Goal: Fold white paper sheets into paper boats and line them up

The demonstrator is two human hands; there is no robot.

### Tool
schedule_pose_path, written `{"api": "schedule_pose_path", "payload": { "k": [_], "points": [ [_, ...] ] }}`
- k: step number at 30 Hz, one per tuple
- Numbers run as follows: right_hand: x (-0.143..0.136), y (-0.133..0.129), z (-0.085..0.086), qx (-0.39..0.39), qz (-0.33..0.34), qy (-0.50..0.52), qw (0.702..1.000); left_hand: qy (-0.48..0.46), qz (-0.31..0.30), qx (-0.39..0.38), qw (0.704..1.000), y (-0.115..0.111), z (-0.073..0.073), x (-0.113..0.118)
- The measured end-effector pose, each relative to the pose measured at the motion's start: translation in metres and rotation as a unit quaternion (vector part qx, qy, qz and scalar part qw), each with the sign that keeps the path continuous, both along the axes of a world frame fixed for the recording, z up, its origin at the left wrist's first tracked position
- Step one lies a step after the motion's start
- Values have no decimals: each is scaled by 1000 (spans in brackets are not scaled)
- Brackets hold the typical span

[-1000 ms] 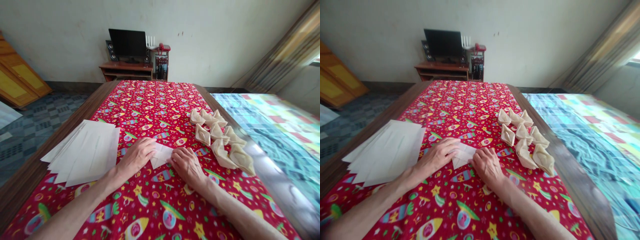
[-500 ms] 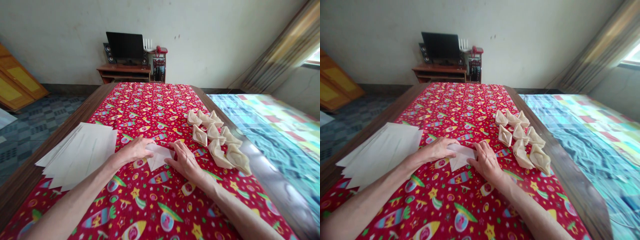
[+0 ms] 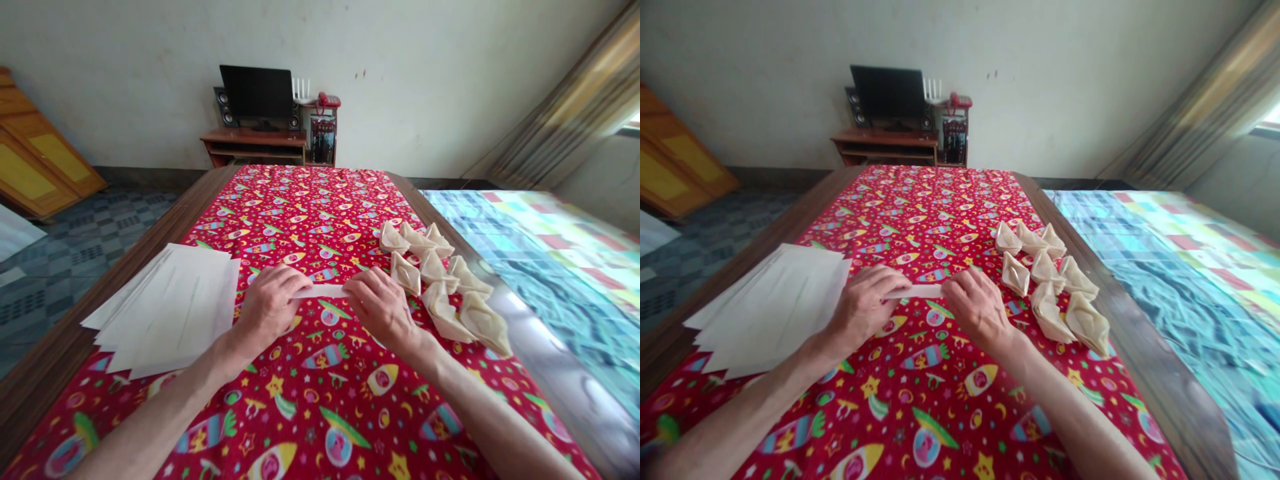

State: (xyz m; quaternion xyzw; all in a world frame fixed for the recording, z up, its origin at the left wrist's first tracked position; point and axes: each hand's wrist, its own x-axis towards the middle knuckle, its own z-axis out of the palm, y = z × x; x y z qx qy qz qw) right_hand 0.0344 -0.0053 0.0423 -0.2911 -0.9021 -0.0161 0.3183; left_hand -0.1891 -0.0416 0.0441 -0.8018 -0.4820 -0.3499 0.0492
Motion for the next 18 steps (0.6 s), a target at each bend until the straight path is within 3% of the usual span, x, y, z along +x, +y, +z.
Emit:
{"api": "schedule_pose_path", "payload": {
  "k": [4,10,14,18],
  "points": [
    [2,-11,-9,63,34,-107,992,122,6,-22,992,-14,-9,1],
    [8,-25,-35,-6,51,-168,984,167,-26,-107,980,-39,-25,-1],
    [13,-27,-38,-56,50,-116,990,117,-29,-83,989,-46,-33,-5],
    [13,-25,-38,-183,36,-9,982,-13,-18,-93,995,-37,-46,-10]
  ]
}}
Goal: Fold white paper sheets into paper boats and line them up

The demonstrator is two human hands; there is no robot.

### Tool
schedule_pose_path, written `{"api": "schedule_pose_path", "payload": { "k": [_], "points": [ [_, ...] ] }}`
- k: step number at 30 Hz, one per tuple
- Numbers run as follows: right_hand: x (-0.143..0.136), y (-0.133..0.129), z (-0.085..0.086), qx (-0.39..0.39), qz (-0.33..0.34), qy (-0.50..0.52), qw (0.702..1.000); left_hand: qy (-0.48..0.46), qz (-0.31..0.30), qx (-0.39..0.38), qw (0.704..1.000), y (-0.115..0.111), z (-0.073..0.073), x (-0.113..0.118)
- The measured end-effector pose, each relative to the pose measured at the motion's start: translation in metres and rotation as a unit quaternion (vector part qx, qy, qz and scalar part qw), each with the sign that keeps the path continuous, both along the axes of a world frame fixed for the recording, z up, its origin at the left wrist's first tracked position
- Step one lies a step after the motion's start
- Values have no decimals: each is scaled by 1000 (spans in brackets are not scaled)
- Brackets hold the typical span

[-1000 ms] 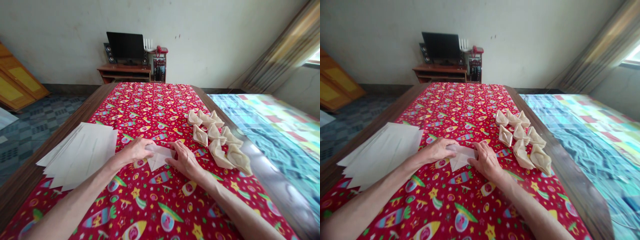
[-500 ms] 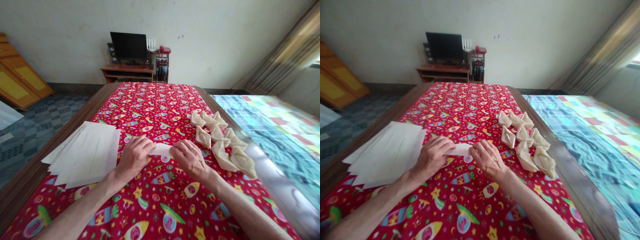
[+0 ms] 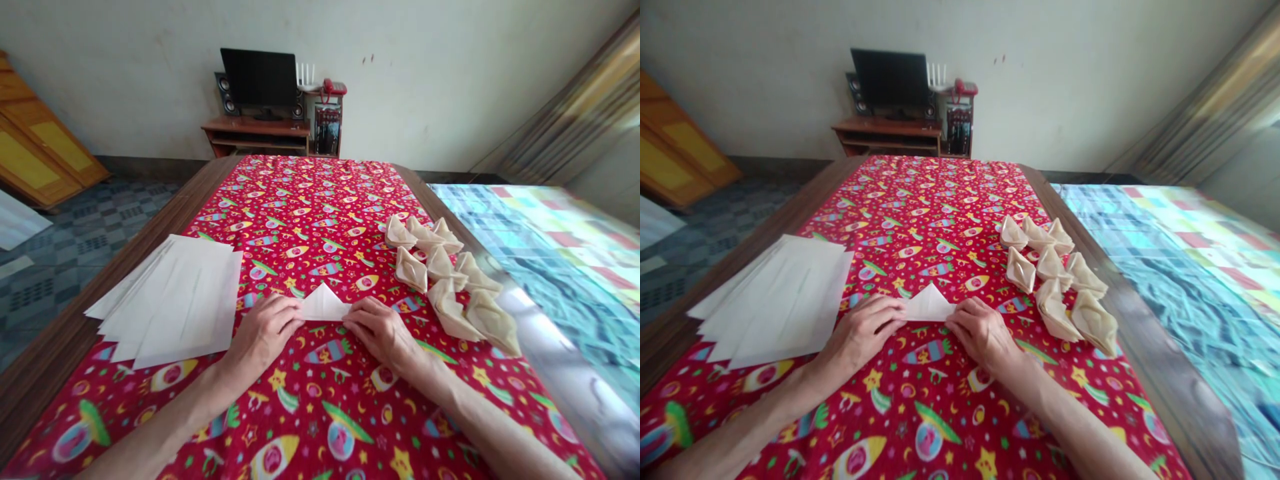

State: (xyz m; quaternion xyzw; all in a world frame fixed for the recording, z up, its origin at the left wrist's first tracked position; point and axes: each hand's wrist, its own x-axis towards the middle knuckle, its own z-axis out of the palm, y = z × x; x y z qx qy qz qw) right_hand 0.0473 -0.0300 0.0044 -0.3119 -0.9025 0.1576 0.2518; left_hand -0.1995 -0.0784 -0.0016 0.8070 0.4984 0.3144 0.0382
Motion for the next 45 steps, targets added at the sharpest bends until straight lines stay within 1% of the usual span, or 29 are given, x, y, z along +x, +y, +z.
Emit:
{"api": "schedule_pose_path", "payload": {
  "k": [2,4,6,11,15,20,23,25,27,28,30,32,35,38,39,40,42,44,45],
  "points": [
    [-1,2,0,-52,-36,17,998,-52,12,-32,998,7,-4,-3],
    [-3,3,0,-61,-78,8,995,-68,30,-64,995,13,-6,-5],
    [-5,4,0,-46,-110,-15,993,-56,49,-80,994,17,-7,-8],
    [-11,3,1,2,-162,-75,984,-16,81,-72,994,22,-6,-7],
    [-12,3,3,21,-178,-111,978,11,107,-78,991,23,-5,-3],
    [-14,5,6,20,-180,-145,973,49,128,-82,987,23,-4,-2],
    [-15,6,6,18,-178,-152,972,66,139,-46,987,22,-2,1],
    [-15,6,5,21,-179,-150,972,89,106,-5,990,19,0,6],
    [-15,6,4,27,-179,-146,973,121,41,23,992,14,3,12],
    [-15,6,4,31,-178,-143,973,137,7,25,990,11,5,16],
    [-15,6,3,37,-175,-138,974,163,-42,3,986,4,6,24],
    [-14,6,2,42,-175,-134,975,174,-61,-27,982,-2,6,30],
    [-14,5,3,52,-172,-122,976,186,-65,-54,979,-7,5,33],
    [-13,1,3,101,-183,-110,972,204,-63,-64,975,-7,3,32],
    [-14,-2,2,129,-178,-111,969,208,-61,-64,974,-6,3,32],
    [-14,-5,1,156,-158,-115,968,209,-61,-64,974,-6,3,32],
    [-16,-12,-1,192,-72,-119,971,207,-60,-64,974,-6,2,32],
    [-17,-20,-5,186,15,-118,975,197,-56,-62,977,-7,2,32],
    [-18,-22,-6,172,36,-118,977,192,-53,-59,978,-8,3,32]
  ]
}}
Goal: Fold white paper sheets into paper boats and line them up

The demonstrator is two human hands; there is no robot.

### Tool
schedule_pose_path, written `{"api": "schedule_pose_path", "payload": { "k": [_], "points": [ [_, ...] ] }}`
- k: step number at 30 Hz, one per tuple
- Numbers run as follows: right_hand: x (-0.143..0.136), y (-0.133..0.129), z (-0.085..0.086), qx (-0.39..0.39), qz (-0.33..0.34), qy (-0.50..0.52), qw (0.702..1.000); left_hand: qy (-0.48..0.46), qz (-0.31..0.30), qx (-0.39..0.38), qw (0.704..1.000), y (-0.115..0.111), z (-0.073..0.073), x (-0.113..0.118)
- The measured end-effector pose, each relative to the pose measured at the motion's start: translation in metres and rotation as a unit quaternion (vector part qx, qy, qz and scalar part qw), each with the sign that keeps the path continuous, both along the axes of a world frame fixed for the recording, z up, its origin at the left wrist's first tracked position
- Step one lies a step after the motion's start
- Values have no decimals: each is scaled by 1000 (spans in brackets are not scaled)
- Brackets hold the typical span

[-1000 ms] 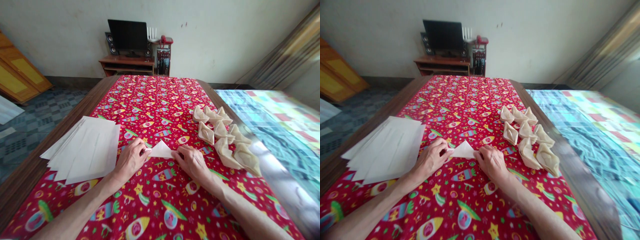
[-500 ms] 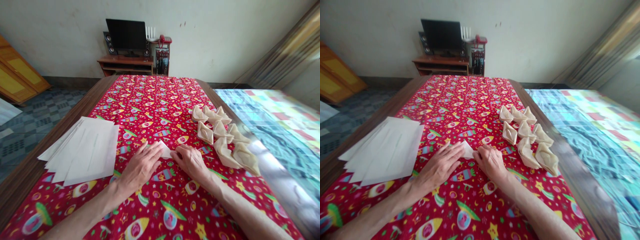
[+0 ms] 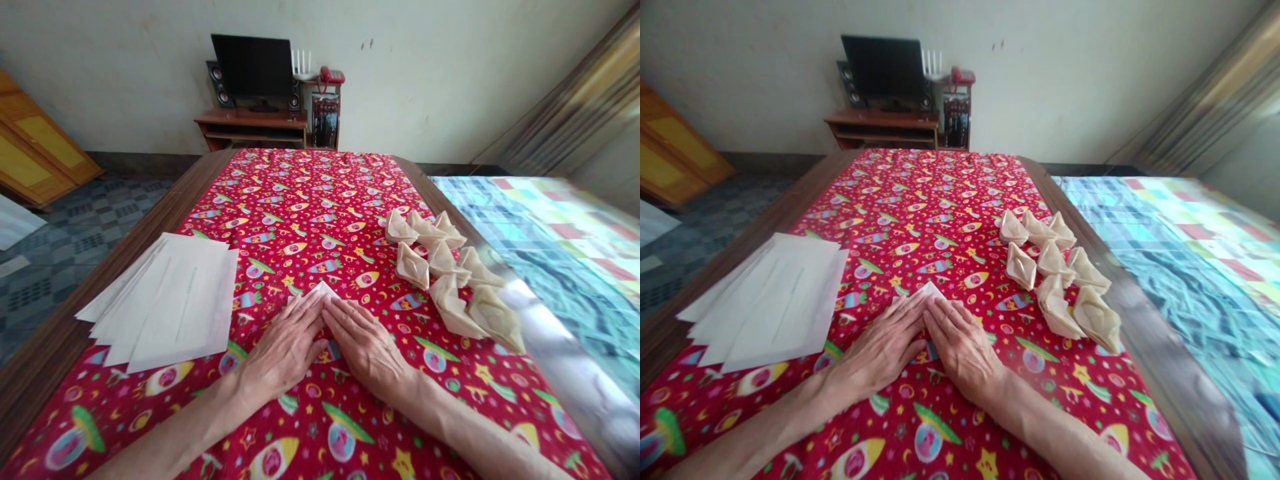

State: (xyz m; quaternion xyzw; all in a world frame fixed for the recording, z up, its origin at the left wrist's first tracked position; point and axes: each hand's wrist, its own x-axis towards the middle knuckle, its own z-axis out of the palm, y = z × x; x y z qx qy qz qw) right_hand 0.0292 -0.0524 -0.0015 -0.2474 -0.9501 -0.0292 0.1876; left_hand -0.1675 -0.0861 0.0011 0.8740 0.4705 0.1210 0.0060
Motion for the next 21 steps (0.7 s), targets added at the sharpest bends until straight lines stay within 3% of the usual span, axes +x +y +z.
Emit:
{"api": "schedule_pose_path", "payload": {
  "k": [7,17,21],
  "points": [
    [10,-4,0,-65,-13,-14,998,23,-5,11,1000,-4,3,-12],
    [22,-5,-1,-36,-22,4,999,53,49,23,997,-18,-1,-48],
    [20,1,-1,-19,-17,19,999,2,72,42,996,-14,-4,-51]
  ]
}}
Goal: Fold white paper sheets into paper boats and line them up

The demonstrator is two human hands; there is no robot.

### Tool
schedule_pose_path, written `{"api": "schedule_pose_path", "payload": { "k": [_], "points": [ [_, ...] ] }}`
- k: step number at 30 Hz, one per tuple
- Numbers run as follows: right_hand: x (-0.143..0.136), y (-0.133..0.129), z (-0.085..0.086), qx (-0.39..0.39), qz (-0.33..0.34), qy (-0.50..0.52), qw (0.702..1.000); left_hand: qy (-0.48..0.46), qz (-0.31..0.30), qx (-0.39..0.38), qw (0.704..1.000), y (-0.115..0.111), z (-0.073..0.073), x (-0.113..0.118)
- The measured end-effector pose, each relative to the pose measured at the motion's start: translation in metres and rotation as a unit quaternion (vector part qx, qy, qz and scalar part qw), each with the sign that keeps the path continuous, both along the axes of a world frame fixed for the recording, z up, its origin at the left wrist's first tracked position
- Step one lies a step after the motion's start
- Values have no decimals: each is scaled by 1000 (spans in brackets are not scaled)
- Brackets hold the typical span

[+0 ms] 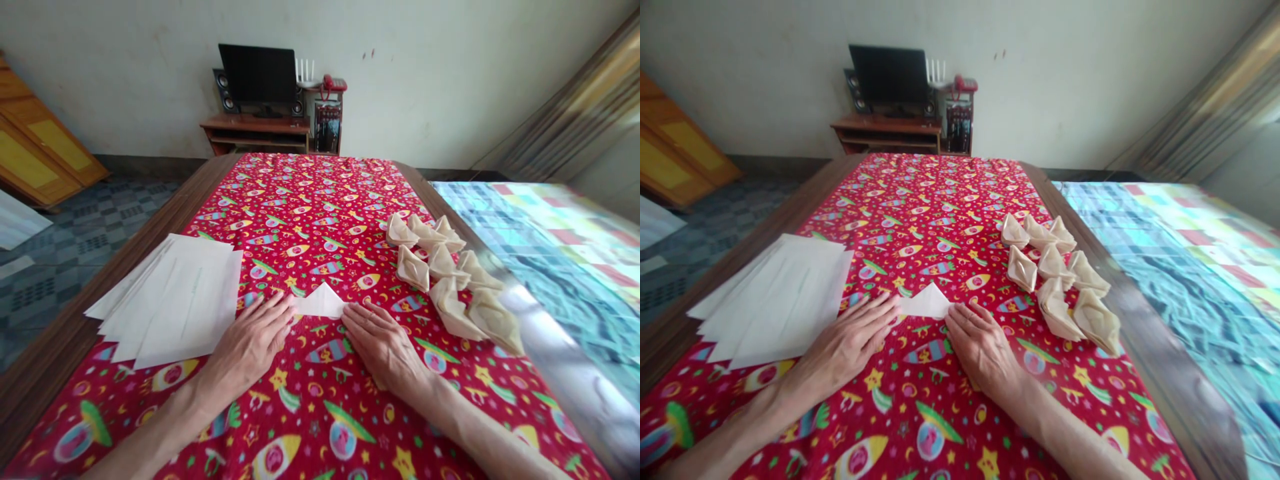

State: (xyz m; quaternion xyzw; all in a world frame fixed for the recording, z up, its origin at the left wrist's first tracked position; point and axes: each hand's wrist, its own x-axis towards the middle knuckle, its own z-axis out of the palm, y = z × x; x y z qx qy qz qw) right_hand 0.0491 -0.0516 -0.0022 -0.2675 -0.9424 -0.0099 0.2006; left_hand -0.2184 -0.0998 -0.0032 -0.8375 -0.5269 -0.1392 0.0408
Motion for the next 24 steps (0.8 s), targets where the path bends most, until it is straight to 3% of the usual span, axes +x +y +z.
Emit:
{"api": "schedule_pose_path", "payload": {
  "k": [5,11,19,24],
  "points": [
    [-23,12,9,35,-40,-24,998,-79,-23,-3,997,23,0,16],
    [-38,27,13,65,-15,-46,997,-111,-61,-11,992,49,0,22],
    [-32,29,10,108,34,-48,992,-148,-62,-1,987,50,-2,21],
    [-40,26,13,113,-16,-70,991,-170,-41,-5,985,48,1,28]
  ]
}}
